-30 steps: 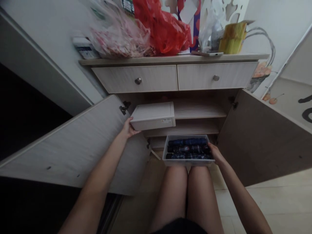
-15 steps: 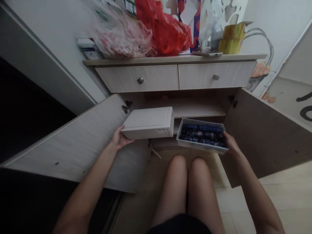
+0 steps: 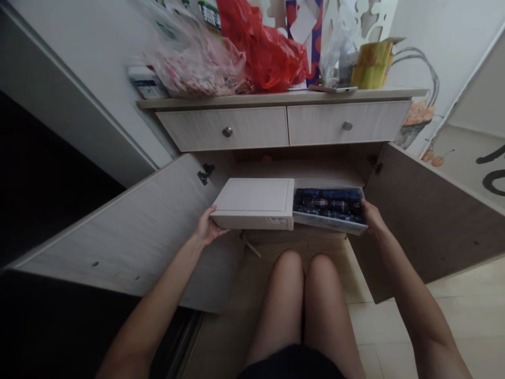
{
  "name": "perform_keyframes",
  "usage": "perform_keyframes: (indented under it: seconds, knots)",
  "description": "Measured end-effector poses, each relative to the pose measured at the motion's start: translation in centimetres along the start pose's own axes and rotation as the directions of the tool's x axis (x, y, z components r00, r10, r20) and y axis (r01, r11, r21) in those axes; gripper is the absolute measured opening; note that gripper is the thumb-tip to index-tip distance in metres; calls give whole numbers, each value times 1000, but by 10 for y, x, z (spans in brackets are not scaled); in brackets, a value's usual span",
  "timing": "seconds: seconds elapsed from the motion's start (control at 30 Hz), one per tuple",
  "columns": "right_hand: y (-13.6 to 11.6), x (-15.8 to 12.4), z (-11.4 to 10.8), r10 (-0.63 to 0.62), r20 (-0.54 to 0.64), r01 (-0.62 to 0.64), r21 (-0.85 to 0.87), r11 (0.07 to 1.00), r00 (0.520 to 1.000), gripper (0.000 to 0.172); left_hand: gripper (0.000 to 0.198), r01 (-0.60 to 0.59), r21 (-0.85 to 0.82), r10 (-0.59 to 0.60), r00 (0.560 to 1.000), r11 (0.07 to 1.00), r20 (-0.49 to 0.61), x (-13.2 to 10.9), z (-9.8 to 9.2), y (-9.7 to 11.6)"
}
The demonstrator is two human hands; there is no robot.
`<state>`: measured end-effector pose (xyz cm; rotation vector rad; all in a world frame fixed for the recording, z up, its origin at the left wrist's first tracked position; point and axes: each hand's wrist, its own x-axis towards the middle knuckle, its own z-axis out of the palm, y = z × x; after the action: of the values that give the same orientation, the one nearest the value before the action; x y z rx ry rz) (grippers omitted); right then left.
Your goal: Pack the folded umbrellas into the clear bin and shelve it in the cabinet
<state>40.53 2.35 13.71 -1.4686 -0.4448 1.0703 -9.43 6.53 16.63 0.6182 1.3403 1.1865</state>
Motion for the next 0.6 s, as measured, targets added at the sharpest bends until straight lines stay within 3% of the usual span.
perform_keyframes:
  seconds: [0.33, 0.6]
  knots:
    - [-1, 2, 7, 14, 120, -2, -100, 995, 993, 27, 39, 4, 18, -4, 1000, 1000, 7, -10, 23, -16]
    - [15, 2, 39, -33, 222, 53, -83, 995, 975, 30, 42, 19, 24, -20, 998, 1000, 54, -22, 56, -36]
